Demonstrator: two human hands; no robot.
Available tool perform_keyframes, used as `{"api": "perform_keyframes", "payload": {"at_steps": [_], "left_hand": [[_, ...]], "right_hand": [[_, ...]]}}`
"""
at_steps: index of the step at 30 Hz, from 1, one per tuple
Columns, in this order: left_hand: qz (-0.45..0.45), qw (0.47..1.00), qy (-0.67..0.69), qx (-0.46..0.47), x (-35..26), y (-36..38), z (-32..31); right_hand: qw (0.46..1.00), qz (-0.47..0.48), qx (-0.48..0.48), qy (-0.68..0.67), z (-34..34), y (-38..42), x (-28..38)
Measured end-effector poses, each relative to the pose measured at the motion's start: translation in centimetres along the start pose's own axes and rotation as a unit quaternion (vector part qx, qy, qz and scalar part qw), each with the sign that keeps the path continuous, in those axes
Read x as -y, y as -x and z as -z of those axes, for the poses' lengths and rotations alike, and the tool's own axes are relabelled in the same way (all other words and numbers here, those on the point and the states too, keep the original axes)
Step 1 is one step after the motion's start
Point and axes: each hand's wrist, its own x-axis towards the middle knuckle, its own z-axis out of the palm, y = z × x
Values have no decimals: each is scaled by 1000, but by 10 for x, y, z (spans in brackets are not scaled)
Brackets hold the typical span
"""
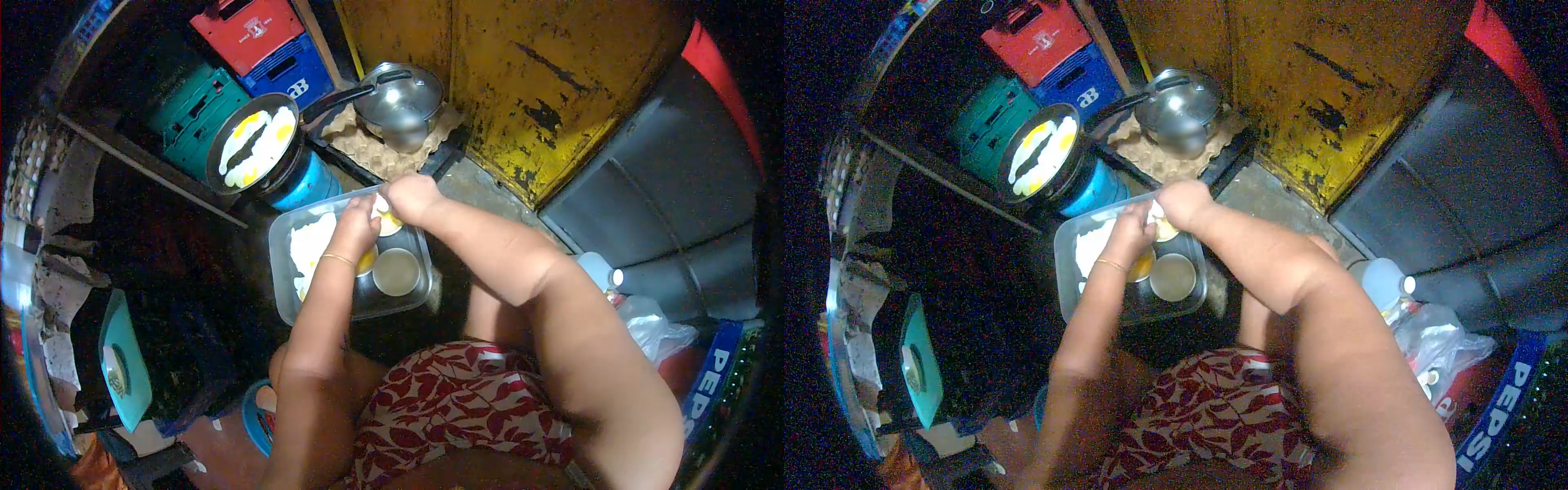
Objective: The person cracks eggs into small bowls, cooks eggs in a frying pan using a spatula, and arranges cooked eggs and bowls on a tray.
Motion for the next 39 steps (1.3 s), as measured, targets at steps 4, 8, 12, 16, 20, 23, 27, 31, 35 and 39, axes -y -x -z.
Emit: {"api": "perform_keyframes", "payload": {"at_steps": [4, 8, 12, 16, 20, 23, 27, 31, 35, 39], "left_hand": [[7, 1000, -12, 11, -9, 3, 9], [17, 999, -36, 27, -15, 4, 19], [8, 999, -49, 24, -11, 5, 19], [-21, 998, -49, -13, -16, 6, 27], [-44, 997, -37, -42, -13, 6, 32], [-28, 998, -32, -51, -23, 8, 43], [-13, 998, -15, -67, -36, 12, 56], [-11, 997, -13, -79, -40, 13, 62], [-1, 997, -10, -74, -42, 15, 64], [-12, 996, -18, -82, -39, 16, 64]], "right_hand": [[999, 34, -29, 21, 2, 2, 2], [996, 53, -42, 58, 12, 5, 7], [994, 69, -42, 75, 24, 8, 11], [991, 86, -63, 85, 27, 9, 13], [989, 90, -88, 82, 29, 8, 14], [986, 95, -110, 78, 32, 7, 13], [986, 83, -124, 75, 40, 10, 16], [981, 91, -153, 75, 42, 13, 16], [982, 92, -147, 76, 41, 13, 16], [982, 89, -149, 75, 41, 14, 17]]}}
